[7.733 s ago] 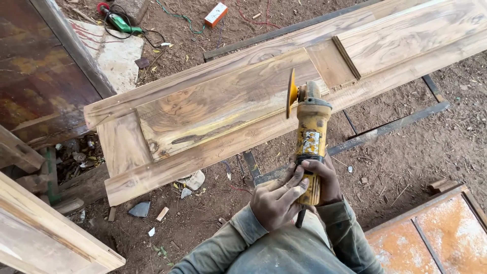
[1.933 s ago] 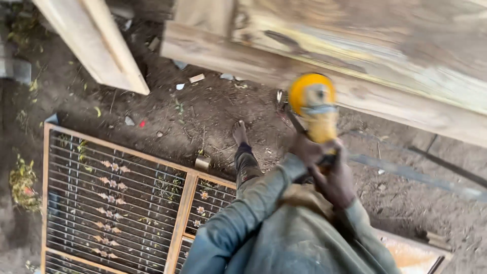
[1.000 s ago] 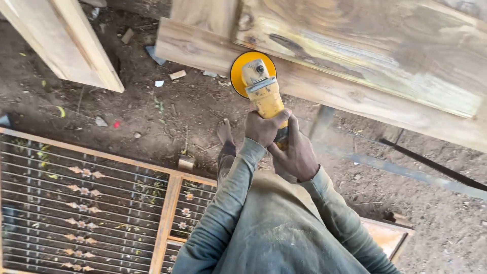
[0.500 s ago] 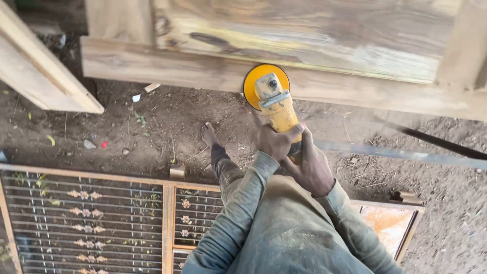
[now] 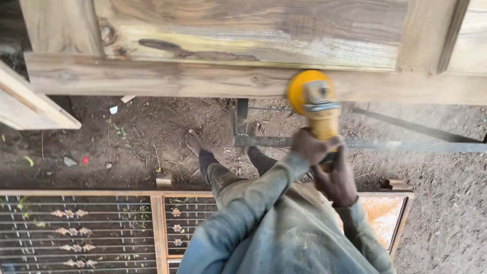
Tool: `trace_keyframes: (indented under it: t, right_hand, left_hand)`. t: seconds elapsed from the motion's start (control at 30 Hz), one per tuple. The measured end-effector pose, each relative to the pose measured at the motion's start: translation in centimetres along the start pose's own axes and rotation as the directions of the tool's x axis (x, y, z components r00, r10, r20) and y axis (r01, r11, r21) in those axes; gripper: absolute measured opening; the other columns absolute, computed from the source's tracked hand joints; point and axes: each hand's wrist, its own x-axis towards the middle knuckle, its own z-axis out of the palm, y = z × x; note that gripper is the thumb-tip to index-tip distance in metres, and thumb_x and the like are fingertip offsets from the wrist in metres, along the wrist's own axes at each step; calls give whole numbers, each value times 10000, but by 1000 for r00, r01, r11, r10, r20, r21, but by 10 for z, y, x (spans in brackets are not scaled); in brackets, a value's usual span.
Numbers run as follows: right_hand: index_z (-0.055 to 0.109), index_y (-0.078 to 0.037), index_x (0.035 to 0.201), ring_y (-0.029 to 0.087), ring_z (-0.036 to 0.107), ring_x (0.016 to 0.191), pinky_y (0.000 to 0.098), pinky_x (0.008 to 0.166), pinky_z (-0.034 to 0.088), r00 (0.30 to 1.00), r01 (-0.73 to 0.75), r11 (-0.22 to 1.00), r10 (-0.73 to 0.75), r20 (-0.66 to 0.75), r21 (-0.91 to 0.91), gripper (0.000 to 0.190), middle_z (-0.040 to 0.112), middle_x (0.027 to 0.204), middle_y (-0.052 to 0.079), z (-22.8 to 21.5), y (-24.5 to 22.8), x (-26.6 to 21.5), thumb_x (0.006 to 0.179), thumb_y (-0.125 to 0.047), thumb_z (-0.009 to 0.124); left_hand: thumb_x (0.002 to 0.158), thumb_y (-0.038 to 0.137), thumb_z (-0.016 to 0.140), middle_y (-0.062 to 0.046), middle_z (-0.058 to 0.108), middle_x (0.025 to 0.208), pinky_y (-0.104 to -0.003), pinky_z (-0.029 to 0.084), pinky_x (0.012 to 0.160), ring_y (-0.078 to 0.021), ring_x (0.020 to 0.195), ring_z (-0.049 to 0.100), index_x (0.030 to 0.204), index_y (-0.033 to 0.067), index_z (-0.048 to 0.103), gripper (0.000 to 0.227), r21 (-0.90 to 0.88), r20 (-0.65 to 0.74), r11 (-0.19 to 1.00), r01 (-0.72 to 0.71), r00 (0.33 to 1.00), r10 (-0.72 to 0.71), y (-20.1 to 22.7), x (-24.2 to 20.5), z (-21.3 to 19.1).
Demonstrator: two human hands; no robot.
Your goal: Sanding the surface of a wooden door using an angle grinder with a sanding disk.
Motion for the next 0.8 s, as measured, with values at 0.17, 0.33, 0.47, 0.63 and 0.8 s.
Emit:
trace_keyframes:
  t: [0.17,0.33,0.47,0.63,0.8]
  right_hand:
    - [360,-32,1396,346,734,888,466,732,590,944,190,981,-193,-268,-35,684,705,1039,227,-7,82,18,916,-323,752]
    - [379,-31,1393,371,710,982,490,777,567,910,272,961,-272,-313,-46,643,671,1122,254,14,36,6,952,-321,746]
    - [326,-44,1383,351,723,919,481,727,598,950,288,958,-288,-119,-20,698,675,1095,248,75,-40,-3,883,-303,739]
    - [303,-70,1373,312,766,815,442,697,639,913,359,933,-357,198,26,694,738,1017,214,152,-117,3,875,-292,732]
    - [298,-209,1493,273,674,778,424,665,607,702,-199,799,-287,651,567,668,648,1005,151,206,-222,-6,923,-283,638]
  left_hand:
    - [760,471,800,-135,784,962,-324,655,744,-198,802,772,1052,45,756,519,271,124,960,62,987,-98,17,23,36]
    - [787,537,781,-160,780,961,-364,633,719,-244,789,751,1045,32,768,567,449,126,890,84,980,-156,22,10,-2]
    - [791,433,791,-102,775,985,-313,647,715,-179,812,759,1086,53,723,486,106,-13,994,-37,999,39,7,-27,-93]
    - [790,261,816,-88,748,978,-280,664,703,-157,809,749,1135,52,647,437,-201,-210,955,-219,962,176,43,-76,-228]
    - [816,185,815,-58,779,938,-289,673,704,-159,794,785,1024,31,716,277,-218,-447,930,-296,877,175,35,-101,-335]
